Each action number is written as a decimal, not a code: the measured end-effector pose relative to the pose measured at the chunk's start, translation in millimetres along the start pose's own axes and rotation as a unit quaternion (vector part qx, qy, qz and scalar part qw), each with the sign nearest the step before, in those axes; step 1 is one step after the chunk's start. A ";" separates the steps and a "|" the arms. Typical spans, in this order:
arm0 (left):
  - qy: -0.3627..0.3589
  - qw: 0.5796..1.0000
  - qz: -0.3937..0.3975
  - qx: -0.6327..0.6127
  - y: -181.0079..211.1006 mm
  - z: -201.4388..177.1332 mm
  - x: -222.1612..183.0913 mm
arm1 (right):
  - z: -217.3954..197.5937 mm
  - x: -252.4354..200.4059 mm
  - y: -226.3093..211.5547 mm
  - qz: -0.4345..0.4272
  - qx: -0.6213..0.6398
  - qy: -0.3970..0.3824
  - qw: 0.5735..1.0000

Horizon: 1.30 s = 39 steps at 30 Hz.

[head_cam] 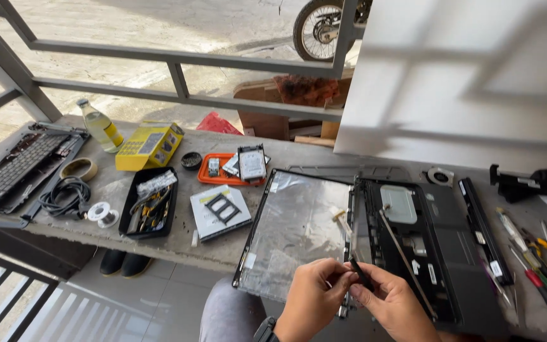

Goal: Removing a cable guide and unrouting internal cables from a disassembled laptop chassis.

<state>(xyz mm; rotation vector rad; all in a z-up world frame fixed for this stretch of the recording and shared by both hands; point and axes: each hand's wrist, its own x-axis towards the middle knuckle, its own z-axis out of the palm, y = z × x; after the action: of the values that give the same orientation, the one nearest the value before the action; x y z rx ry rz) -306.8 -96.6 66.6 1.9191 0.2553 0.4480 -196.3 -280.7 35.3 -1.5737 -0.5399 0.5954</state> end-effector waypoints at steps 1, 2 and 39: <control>-0.005 1.000 -0.006 -0.002 0.5 1.4 -7.4 | 0.6 -8.9 7.4 0.008 0.001 0.002 1.000; 0.002 0.999 0.020 0.043 0.5 3.1 -14.6 | 1.1 -17.6 15.4 0.027 0.033 0.023 0.999; -0.396 0.669 0.342 0.528 -129.4 190.4 -196.6 | 18.4 -52.3 8.4 -0.152 -0.177 0.227 0.945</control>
<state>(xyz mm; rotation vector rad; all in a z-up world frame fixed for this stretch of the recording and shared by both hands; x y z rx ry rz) -400.1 -282.5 -153.4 3.1271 -1.0651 -0.2134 -247.8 -301.9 29.0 -1.8448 -0.5391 -0.1135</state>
